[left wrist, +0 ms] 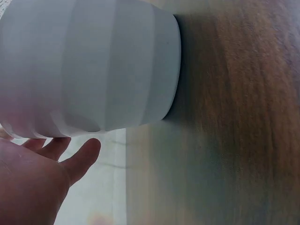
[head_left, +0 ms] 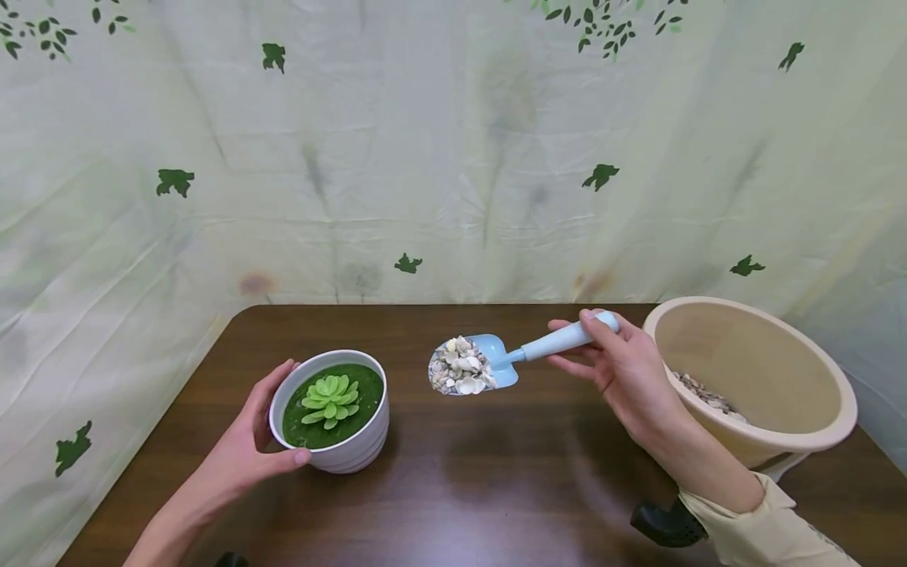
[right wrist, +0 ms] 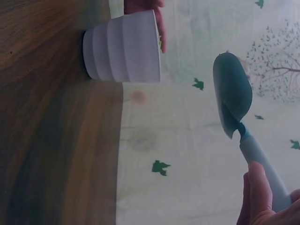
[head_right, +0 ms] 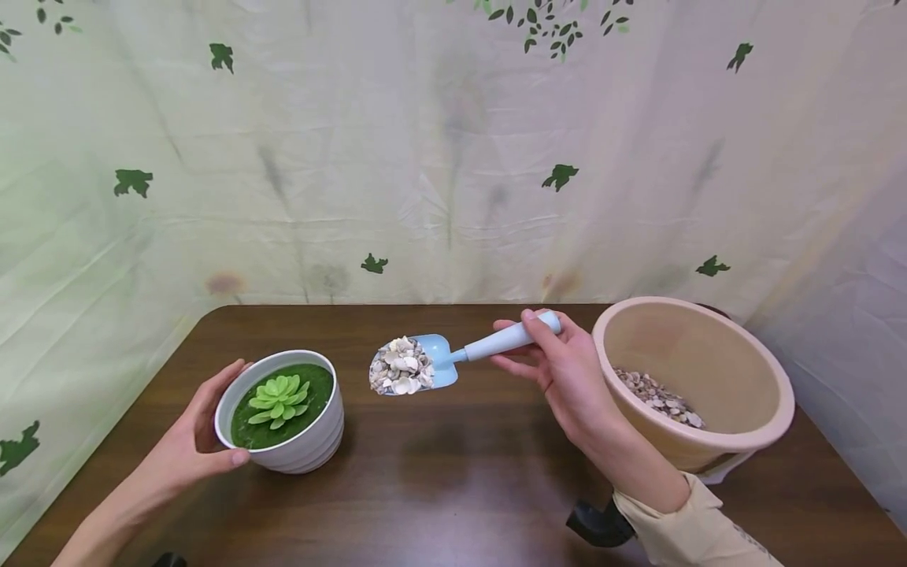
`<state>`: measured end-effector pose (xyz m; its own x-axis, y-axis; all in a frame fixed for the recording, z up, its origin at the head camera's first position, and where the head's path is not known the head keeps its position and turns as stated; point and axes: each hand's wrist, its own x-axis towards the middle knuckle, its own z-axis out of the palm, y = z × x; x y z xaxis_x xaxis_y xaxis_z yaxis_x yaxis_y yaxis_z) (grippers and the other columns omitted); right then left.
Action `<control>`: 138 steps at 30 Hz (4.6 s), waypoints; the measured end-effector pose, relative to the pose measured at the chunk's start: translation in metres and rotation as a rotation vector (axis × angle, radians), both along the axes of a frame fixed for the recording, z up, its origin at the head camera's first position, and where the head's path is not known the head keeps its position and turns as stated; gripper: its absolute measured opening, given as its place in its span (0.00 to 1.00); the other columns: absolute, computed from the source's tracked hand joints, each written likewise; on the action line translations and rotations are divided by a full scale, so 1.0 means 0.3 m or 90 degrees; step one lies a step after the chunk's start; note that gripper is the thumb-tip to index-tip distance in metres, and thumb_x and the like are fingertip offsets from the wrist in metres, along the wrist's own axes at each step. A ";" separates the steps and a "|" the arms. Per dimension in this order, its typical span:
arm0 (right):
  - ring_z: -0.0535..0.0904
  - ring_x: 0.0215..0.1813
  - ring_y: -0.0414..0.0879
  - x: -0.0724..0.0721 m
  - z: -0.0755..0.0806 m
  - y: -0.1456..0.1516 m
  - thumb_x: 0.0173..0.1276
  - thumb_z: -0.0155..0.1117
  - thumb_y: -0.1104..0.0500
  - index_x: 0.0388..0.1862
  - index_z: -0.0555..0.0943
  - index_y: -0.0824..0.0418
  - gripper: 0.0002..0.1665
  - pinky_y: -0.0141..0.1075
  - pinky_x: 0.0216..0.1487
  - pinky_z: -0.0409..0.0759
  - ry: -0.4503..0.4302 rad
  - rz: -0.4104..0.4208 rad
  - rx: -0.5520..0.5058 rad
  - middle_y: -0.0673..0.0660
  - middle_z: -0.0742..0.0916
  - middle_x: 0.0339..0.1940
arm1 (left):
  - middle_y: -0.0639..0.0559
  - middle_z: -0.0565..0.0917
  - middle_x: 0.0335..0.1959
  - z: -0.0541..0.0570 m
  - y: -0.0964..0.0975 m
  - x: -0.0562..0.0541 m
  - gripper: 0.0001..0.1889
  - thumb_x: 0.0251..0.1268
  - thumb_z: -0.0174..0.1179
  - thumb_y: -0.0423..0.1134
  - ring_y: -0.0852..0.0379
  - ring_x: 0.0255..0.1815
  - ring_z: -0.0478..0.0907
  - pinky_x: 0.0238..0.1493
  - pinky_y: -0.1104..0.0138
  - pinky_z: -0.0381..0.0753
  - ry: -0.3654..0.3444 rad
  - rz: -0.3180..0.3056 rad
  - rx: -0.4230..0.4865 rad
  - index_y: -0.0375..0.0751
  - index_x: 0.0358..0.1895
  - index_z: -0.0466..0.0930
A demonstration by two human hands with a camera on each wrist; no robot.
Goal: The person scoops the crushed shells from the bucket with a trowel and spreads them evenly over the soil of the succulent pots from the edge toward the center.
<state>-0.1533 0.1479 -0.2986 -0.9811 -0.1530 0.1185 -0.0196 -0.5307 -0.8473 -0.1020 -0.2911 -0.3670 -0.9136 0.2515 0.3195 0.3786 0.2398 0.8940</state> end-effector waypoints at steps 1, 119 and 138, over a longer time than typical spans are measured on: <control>0.86 0.46 0.52 -0.001 -0.004 -0.004 0.76 0.56 0.61 0.36 0.73 0.63 0.07 0.50 0.49 0.79 0.000 0.001 0.003 0.62 0.88 0.41 | 0.45 0.58 0.74 -0.002 -0.001 -0.002 0.55 0.45 0.67 0.18 0.65 0.68 0.62 0.57 0.78 0.64 0.002 -0.005 0.008 0.44 0.78 0.48; 0.79 0.53 0.56 -0.122 -0.075 -0.382 0.75 0.54 0.66 0.46 0.69 0.68 0.06 0.48 0.48 0.81 0.145 -0.082 0.089 0.74 0.81 0.51 | 0.42 0.57 0.72 -0.023 0.042 -0.024 0.53 0.54 0.68 0.27 0.58 0.62 0.64 0.52 0.75 0.71 -0.097 0.062 0.005 0.57 0.79 0.46; 0.80 0.51 0.54 -0.105 -0.066 -0.388 0.76 0.54 0.66 0.47 0.69 0.68 0.07 0.48 0.48 0.81 0.179 -0.085 0.111 0.72 0.82 0.51 | 0.45 0.57 0.72 -0.026 0.040 -0.028 0.55 0.49 0.72 0.30 0.61 0.64 0.60 0.56 0.79 0.61 -0.081 0.089 -0.032 0.60 0.79 0.47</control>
